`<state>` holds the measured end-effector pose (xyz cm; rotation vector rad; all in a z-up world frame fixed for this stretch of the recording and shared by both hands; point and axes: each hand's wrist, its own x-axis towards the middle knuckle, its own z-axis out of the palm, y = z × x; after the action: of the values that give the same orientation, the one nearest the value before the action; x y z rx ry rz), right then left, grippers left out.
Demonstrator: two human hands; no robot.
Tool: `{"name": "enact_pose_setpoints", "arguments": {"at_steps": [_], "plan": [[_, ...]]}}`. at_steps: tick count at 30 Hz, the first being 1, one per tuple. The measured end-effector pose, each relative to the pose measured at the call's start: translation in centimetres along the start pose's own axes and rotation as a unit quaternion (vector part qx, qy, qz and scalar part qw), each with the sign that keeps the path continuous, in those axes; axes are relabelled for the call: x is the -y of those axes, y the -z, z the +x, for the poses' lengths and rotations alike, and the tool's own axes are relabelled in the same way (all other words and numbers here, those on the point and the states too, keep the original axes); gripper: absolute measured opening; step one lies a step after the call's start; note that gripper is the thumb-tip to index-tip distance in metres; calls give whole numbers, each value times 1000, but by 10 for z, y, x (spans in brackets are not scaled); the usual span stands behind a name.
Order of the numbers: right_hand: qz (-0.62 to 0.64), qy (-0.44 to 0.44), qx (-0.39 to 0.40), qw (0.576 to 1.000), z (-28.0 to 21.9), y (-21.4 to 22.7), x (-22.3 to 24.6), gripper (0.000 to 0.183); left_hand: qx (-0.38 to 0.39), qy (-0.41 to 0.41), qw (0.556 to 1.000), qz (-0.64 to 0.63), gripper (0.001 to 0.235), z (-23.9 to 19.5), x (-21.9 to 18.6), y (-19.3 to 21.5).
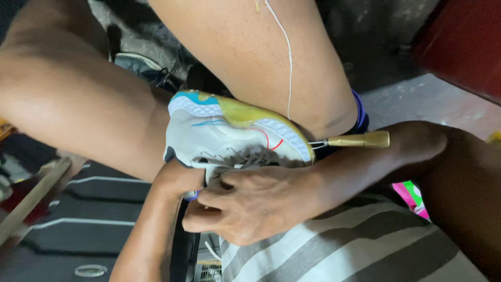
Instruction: The person is repairing a white and yellow sneaker by hand. They use a needle and thread to stitch the sole to the upper part of the shoe, repeatedly pulling the thread tight to secure the repair.
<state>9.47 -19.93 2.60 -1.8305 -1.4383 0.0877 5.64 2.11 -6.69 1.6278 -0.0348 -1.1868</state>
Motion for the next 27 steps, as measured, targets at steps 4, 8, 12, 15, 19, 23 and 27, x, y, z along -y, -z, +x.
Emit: {"name": "enact_pose_setpoints", "arguments": {"at_steps": [4,8,12,15,19,23,27], "plan": [[126,-95,33,987,-13,21,4,26,27,-94,995,22,43,5,-15,-2],[10,-207,71,976,-53,94,-4,50,17,-49,998,-29,42,-5,-20,7],[-38,-362,178,914,-70,114,-1,47,17,-54,998,-30,42,-14,-21,15],[7,-398,204,895,-84,110,-5,40,12,-46,998,-37,42,-20,-17,14],[51,-435,277,856,-92,102,-4,36,12,-36,998,-45,42,-23,-9,9],[16,-404,287,868,-89,105,0,40,10,-42,998,-43,42,-14,-6,6],[-37,-320,273,907,-90,104,3,59,11,-39,998,-43,41,-12,-3,3]]}}
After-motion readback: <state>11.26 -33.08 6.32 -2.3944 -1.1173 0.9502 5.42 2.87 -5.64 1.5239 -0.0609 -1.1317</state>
